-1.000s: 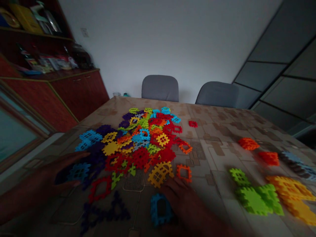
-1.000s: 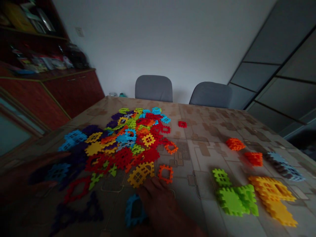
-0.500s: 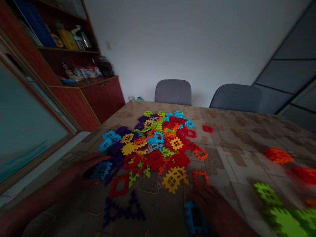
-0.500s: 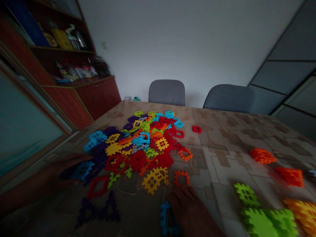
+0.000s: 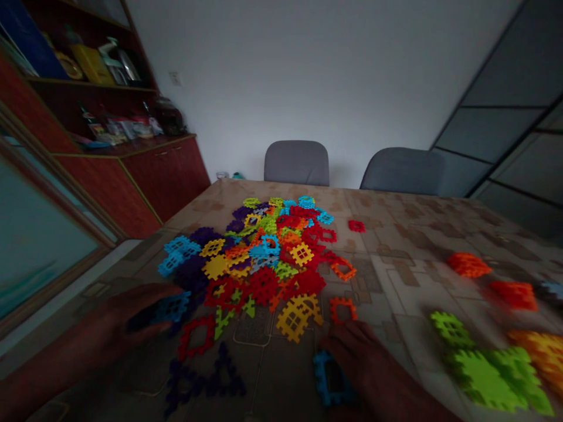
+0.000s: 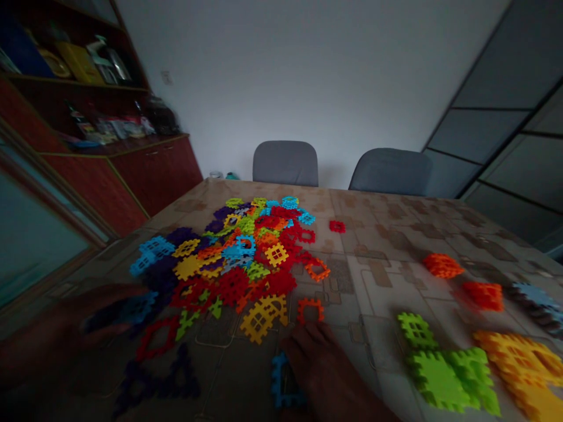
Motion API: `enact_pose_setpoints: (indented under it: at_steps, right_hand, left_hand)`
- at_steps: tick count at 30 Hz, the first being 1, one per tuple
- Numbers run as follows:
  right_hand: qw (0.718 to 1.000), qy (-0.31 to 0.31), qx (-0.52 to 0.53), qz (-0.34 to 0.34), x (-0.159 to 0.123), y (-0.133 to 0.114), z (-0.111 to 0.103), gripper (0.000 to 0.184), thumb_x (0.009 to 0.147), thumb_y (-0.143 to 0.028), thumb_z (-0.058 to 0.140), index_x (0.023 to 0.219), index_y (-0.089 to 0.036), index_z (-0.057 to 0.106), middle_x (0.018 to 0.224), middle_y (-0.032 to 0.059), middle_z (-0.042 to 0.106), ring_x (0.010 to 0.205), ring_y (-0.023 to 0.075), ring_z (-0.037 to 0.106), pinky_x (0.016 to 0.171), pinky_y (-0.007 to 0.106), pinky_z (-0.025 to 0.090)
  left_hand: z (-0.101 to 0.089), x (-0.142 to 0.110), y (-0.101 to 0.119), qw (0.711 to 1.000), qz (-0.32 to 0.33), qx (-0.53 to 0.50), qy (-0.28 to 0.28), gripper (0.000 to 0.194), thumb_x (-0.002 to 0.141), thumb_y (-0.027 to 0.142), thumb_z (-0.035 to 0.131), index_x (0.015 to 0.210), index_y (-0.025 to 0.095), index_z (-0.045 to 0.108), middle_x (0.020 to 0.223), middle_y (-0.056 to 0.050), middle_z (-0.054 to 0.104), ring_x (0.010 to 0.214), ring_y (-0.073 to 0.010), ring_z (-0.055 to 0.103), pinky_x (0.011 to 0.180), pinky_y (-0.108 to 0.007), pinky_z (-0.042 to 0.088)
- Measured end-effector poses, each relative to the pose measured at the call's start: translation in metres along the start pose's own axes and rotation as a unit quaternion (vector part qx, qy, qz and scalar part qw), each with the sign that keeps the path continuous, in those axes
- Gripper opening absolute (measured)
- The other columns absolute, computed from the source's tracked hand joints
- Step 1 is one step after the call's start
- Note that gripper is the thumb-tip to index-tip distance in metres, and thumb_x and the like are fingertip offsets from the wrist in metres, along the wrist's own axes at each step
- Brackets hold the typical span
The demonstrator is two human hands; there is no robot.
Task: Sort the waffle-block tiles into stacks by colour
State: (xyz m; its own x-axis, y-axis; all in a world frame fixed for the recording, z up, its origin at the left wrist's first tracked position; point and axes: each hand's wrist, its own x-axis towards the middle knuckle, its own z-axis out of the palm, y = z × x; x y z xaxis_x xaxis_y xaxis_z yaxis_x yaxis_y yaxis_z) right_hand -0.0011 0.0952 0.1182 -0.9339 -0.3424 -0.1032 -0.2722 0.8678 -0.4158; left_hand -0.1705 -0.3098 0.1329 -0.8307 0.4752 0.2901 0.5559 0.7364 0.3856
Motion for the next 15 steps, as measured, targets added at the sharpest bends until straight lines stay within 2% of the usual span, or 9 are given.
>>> enact_pose_setpoints:
  at_steps: [2,5,8,11,15]
  right_hand:
    - [1.000,-0.012,0.009,0.009,-0.002,-0.005,-0.011,0.066,0.071,-0.036,0.085,0.131,-0.018,0.062,0.131,0.0117,0.066,0.122,0.0337,0.057,0.111,0.045,0.038]
    - [0.999,-0.030,0.016,0.022,-0.006,-0.008,-0.025,0.074,0.068,-0.036,0.087,0.134,-0.018,0.060,0.136,0.0117,0.063,0.127,0.0343,0.054,0.112,0.043,0.036]
    - [0.998,-0.040,0.017,0.046,-0.006,-0.006,-0.024,0.067,0.067,-0.035,0.089,0.127,-0.019,0.064,0.133,0.0109,0.064,0.125,0.0336,0.054,0.111,0.043,0.037]
    - [0.998,-0.036,0.024,0.045,-0.002,-0.004,-0.012,0.060,0.069,-0.036,0.089,0.121,-0.020,0.066,0.128,0.0084,0.065,0.121,0.0309,0.056,0.109,0.043,0.039]
    - [1.000,0.001,0.017,0.000,0.005,0.000,0.009,0.055,0.077,-0.041,0.082,0.124,-0.020,0.064,0.123,0.0098,0.067,0.117,0.0306,0.058,0.108,0.046,0.041]
  left_hand:
    - [0.007,-0.001,0.005,0.999,0.037,0.010,0.003,0.030,0.092,0.057,0.064,0.110,0.035,0.076,0.111,0.007,0.079,0.100,-0.0235,0.076,0.092,-0.034,0.059]
    - [0.024,-0.004,0.024,0.991,0.135,0.020,-0.013,0.030,0.095,0.052,0.064,0.120,0.038,0.071,0.114,0.002,0.078,0.098,-0.0227,0.076,0.086,-0.030,0.062]
    - [0.040,0.002,0.046,0.979,0.202,0.013,-0.025,0.031,0.098,0.049,0.060,0.127,0.041,0.067,0.120,0.002,0.076,0.105,-0.0214,0.074,0.090,-0.028,0.060]
    - [0.051,0.030,0.055,0.979,0.204,0.013,-0.029,0.035,0.101,0.049,0.054,0.132,0.035,0.064,0.129,-0.002,0.072,0.116,-0.0234,0.068,0.098,-0.033,0.056]
    - [0.064,0.090,0.061,0.983,0.171,0.059,-0.038,0.043,0.102,0.045,0.049,0.132,0.018,0.063,0.136,-0.014,0.066,0.125,-0.0323,0.062,0.105,-0.047,0.050]
